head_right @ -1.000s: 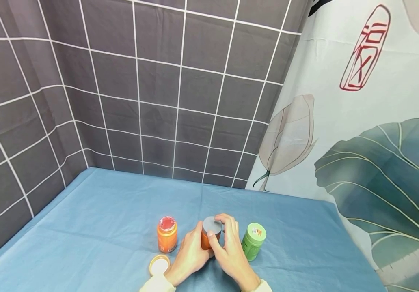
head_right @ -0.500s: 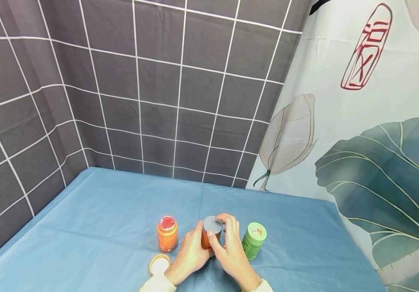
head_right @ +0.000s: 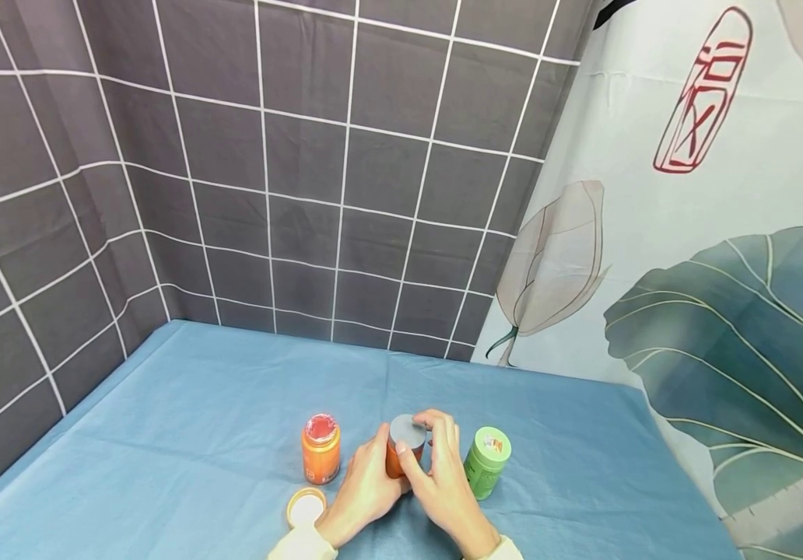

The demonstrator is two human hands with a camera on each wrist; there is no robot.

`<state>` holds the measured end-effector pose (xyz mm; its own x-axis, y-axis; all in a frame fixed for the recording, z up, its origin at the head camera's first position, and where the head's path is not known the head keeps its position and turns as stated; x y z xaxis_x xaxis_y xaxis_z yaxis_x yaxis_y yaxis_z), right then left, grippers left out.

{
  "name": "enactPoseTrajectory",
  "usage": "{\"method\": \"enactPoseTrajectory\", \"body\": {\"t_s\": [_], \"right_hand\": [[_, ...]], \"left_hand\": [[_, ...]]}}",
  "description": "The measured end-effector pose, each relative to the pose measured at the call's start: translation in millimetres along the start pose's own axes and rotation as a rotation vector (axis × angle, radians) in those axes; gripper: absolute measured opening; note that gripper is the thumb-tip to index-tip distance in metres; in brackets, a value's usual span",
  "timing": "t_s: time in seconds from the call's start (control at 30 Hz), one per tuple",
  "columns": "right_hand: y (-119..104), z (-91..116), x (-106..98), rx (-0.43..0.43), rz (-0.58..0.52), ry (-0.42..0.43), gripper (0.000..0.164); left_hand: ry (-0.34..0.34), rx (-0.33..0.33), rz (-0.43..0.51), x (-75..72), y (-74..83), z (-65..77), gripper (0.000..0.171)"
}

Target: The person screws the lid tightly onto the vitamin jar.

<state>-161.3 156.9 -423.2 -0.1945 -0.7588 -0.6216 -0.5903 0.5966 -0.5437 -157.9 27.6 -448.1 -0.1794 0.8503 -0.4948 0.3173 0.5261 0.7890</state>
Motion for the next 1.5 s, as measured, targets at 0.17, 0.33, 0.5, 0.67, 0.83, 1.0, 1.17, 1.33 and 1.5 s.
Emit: {"method": "enactPoseTrajectory", "body": {"t_s": [0.17,0.33,0.5,0.67,0.83,1.0,1.17,1.33,1.5], "right_hand": [[-19,-3,-8,0.006,-0.009,0.002,0.033],[-36,-5,-15,-0.011,-0.009,-0.005,0.033],[-16,-2,-7,-0.018,-0.020,-0.019,0.038],[3,1,0,-0.032,-0.029,-0.059,0.040],[2,1,0,-0.048,-0.020,-0.066,0.040],[2,2,0,-0.039,-0.018,-0.063,0.039],[3,2,0,-0.037,-0.025,-0.058,0.039],[2,1,0,-0.038,-0.029,-0.055,0.038],[2,1,0,-0.034,-0.030,-0.049,0.037]], "left_hand": [[0.001,0.010,0.001,-0.4,0.0,-0.3,0.046],[0.004,0.020,0.000,-0.3,-0.6,-0.1,0.046],[0.003,0.025,0.004,0.2,-0.8,-0.2,0.046],[0.009,0.025,0.004,0.2,-0.3,0.1,0.046],[0.016,0.019,0.004,0.3,0.0,0.6,0.046],[0.020,0.025,0.002,0.4,0.1,0.4,0.045],[0.012,0.021,0.005,0.3,0.4,0.0,0.045],[0.006,0.010,0.006,-0.3,0.4,0.2,0.046],[0.004,0.007,0.004,-0.4,-0.3,0.5,0.046]]}}
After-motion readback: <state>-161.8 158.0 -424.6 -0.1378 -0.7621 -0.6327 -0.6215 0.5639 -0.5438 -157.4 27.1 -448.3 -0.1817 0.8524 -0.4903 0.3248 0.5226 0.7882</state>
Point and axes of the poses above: each hand's wrist, its own z-axis away from the middle knuckle, its own x-axis out of the palm, y = z × x, the point moved 1 cm from there along -z, towards the middle knuckle, and after that the axes turned 6 degrees about z, right-handed, at the moved point
